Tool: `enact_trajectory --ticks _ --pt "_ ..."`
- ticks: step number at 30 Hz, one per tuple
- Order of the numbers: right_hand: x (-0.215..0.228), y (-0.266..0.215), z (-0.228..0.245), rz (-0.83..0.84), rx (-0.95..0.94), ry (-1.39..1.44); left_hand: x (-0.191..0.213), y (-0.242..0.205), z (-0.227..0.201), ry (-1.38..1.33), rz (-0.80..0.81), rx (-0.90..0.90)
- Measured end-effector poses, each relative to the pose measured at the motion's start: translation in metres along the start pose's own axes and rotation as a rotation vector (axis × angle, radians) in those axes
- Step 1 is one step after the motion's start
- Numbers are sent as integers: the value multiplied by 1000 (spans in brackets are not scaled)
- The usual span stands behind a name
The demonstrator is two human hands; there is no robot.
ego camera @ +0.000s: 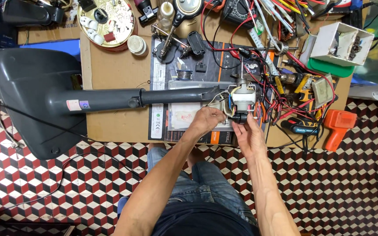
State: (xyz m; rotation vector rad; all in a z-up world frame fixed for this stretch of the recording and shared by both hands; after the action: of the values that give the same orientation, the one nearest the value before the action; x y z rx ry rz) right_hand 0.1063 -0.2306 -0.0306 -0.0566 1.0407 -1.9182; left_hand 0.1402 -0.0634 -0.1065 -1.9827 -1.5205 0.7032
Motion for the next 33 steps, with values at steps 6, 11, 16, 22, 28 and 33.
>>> enact_trajectory --ticks 6,11,16,22,28,33 --pt "-9 0 15 -17 90 -100 6 -14 -21 -24 -5 170" --pt "-27 -7 26 -21 122 -118 5 -16 -26 -211 70 233" --pt "-34 -13 30 -61 123 -136 3 -18 -24 -220 61 287" --pt "-30 -13 29 -46 102 -134 4 -21 -24 -266 73 274" --pt "-30 -13 28 -35 104 -133 4 -25 -24 -310 88 325" --pt "-26 -14 25 -29 104 -99 6 -30 -19 -314 63 373"
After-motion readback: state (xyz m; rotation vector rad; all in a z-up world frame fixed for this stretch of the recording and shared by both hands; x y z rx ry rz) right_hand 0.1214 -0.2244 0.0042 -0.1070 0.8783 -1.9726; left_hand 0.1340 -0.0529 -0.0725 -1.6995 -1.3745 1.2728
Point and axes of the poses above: each hand's wrist, its own y-axis towards the middle knuckle, its own x-axis out of the back of the hand, z = x × y, the point moved 8 cm from there along y, towards the middle knuckle, and after that the axes turned 7 degrees about x, right-handed, at the moved point
